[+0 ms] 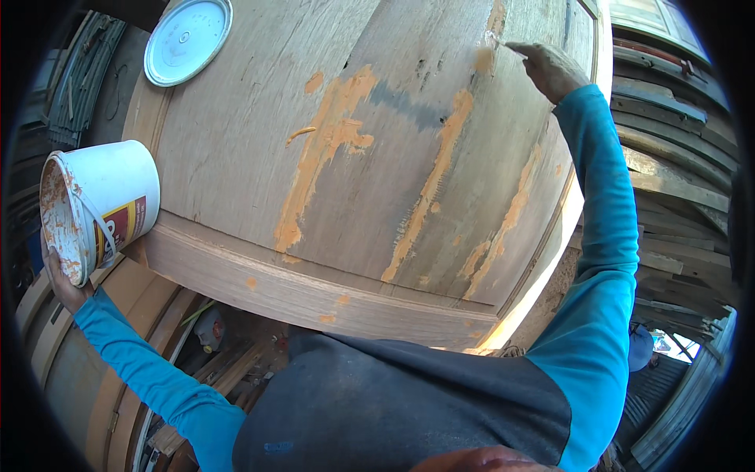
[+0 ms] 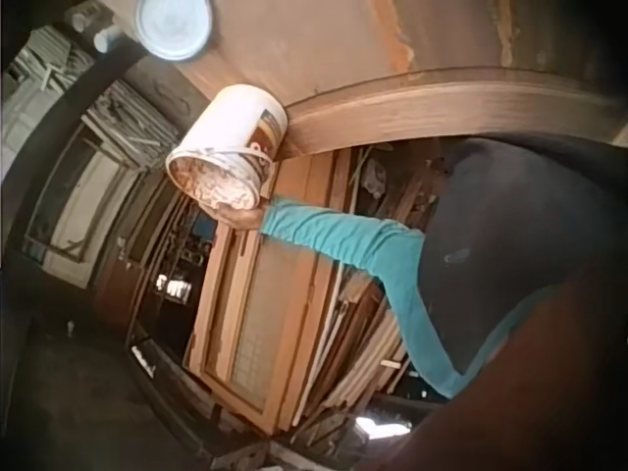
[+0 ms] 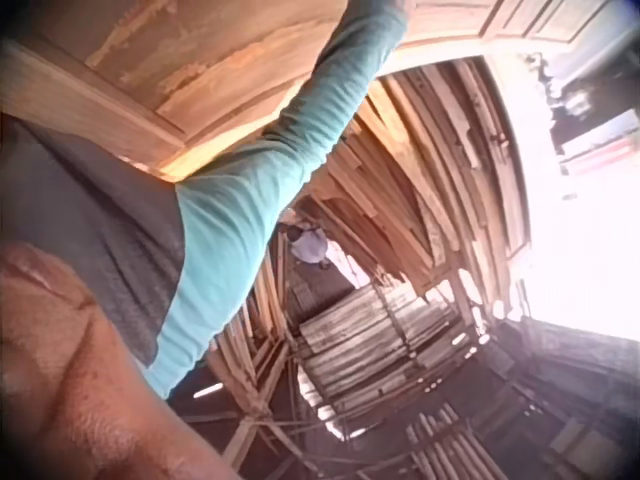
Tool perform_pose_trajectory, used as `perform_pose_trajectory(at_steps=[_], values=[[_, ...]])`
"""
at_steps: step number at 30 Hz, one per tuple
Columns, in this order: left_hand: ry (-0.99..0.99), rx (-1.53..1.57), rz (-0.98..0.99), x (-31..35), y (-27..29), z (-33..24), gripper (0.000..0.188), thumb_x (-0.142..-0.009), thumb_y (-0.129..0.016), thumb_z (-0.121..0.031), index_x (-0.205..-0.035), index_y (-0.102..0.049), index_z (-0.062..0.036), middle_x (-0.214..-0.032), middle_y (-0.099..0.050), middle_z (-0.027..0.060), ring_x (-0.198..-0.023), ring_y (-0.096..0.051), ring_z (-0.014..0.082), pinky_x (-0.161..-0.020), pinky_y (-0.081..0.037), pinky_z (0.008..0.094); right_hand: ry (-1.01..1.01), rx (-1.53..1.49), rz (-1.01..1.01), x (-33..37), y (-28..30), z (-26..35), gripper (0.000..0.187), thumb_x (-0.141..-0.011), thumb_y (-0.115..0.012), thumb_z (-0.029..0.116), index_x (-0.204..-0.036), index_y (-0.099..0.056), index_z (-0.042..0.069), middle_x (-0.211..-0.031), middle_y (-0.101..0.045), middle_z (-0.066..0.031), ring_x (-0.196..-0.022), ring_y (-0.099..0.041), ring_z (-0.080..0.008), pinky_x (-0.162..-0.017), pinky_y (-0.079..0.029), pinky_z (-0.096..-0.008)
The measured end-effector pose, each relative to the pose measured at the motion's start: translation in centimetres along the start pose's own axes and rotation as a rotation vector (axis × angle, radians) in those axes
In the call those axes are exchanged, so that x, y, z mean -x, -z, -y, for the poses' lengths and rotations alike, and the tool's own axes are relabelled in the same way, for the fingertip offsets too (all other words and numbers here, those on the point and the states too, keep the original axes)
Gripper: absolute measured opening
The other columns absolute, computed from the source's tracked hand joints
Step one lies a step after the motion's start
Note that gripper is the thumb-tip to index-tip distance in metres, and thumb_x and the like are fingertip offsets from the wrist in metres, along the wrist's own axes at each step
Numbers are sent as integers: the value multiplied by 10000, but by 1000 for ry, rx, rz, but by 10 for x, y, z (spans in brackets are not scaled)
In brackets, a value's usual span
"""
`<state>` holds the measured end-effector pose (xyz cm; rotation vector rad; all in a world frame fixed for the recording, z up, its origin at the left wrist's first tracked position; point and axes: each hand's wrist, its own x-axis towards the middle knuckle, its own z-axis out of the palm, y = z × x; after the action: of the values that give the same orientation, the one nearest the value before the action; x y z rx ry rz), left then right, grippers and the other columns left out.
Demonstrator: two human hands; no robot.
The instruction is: The person applies wood filler to a wooden door with a putty knife, repeatedly dipping the tool into a bucket and spreading the material over cracks.
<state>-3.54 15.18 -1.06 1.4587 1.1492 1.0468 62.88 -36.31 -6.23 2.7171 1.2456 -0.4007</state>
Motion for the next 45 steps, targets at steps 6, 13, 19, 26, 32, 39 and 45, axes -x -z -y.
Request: perform_pose_trajectory(at_steps=[6, 13, 19, 26, 32, 39, 45], values=[[13, -43, -30, 6, -15, -7, 522, -1063, -467, -205, -1542, -409, -4, -1530, -496, 175, -1385, -521, 289, -1162, -408, 430, 26, -137, -216, -50, -51, -66, 434, -1064, -488, 85, -1485, -547, 172, -1239, -617, -162, -1217, -608, -338, -1081, -484, -423], [17, -35, -26, 6, 0, -5, 529, -1061, -479, -227, -1539, -421, -7, -1533, -493, 166, -1390, -516, 287, -1155, -413, 434, 49, 215, -55, -25, -28, -35, 454, -1047, -494, -2, -1449, -610, 175, -1142, -633, -173, -1075, -664, -347, -994, -523, -443], [-8, -70, -6, 2, -4, -7, 524, -1057, -490, -214, -1535, -426, -10, -1531, -497, 162, -1392, -512, 286, -1158, -411, 432, -428, -186, 88, -66, 29, 10, 322, -996, -529, 143, -1245, -713, 60, -1152, -739, -153, -960, -733, -250, -752, -629, -438], [24, -35, -18, -3, 3, -2, 526, -1053, -506, -229, -1525, -443, -6, -1508, -516, 153, -1358, -544, 273, -1127, -437, 419, 2, 144, -13, -52, -22, -34, 408, -1032, -550, 63, -1422, -627, 158, -1082, -645, -178, -1015, -665, -342, -938, -532, -449], [-16, -176, -17, -6, 17, 7, 512, -1063, -493, -233, -1513, -452, 8, -1496, -521, 149, -1344, -555, 253, -1117, -445, 415, -15, -1, -58, 2, -48, -19, 437, -1018, -604, 85, -1448, -604, 160, -1004, -613, -178, -950, -650, -341, -886, -500, -471], [20, -20, -18, -4, 0, -2, 529, -1066, -486, -229, -1541, -420, -7, -1540, -487, 160, -1406, -502, 289, -1158, -415, 443, 19, -51, -154, -48, -27, -43, 400, -981, -610, 140, -1379, -651, 144, -1200, -698, -227, -1151, -658, -400, -972, -518, -468], [31, -43, -28, 0, -1, -3, 532, -1057, -478, -211, -1532, -415, 22, -1525, -498, 193, -1383, -526, 306, -1150, -428, 445, -5, 192, 112, -40, -19, 14, 333, -1024, -584, 181, -1328, -680, 82, -1191, -706, -221, -1147, -672, -362, -1017, -510, -461]])
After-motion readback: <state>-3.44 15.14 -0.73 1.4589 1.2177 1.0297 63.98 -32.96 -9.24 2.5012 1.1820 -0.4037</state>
